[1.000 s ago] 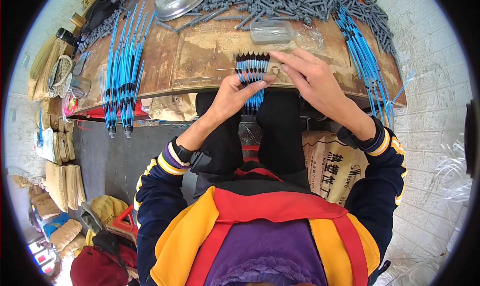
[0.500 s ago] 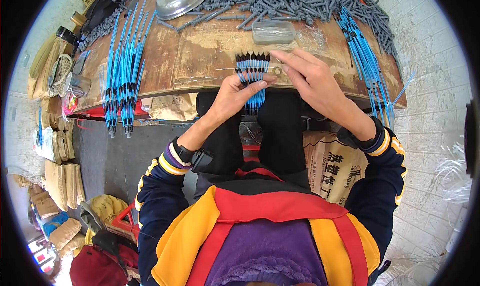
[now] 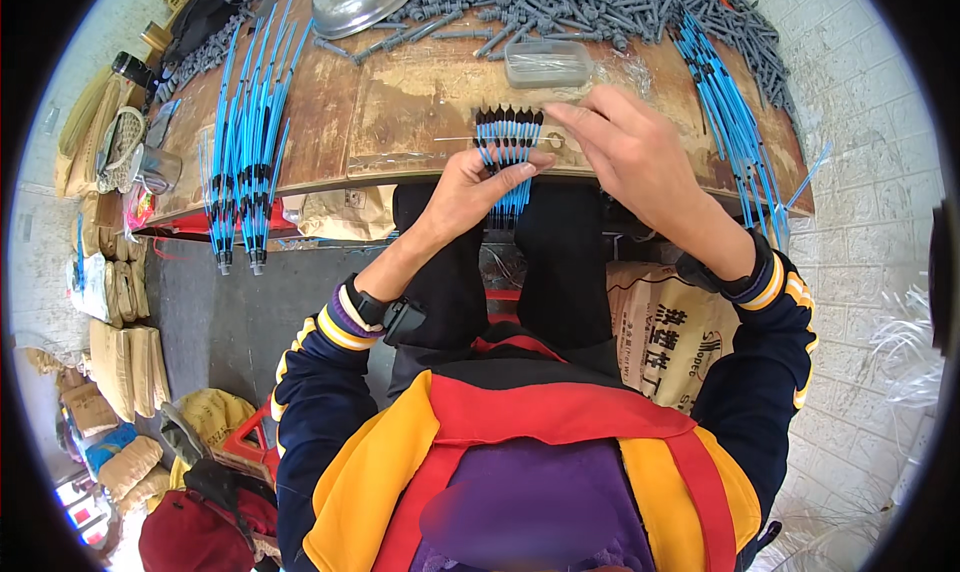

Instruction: Assembling bundles of blue wires into plastic connectors and trimming the ends with wire cutters.

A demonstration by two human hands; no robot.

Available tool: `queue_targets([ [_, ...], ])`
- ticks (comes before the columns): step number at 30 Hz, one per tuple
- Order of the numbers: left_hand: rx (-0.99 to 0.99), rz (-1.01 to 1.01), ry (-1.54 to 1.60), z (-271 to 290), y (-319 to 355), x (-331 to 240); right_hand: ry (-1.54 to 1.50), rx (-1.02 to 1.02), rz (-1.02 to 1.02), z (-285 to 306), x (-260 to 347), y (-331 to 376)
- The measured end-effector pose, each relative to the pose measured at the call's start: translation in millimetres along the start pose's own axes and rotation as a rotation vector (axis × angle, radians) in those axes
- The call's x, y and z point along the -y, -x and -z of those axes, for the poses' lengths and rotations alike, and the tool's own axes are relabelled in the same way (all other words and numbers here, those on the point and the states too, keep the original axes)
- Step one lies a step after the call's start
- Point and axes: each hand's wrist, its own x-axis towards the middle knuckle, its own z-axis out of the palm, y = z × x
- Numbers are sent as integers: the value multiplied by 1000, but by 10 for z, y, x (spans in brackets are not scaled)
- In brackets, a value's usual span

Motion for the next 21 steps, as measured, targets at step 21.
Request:
queue_targets([
  [21, -16, 9, 26, 9, -1, -43, -46, -103, -32, -24, 23, -47],
])
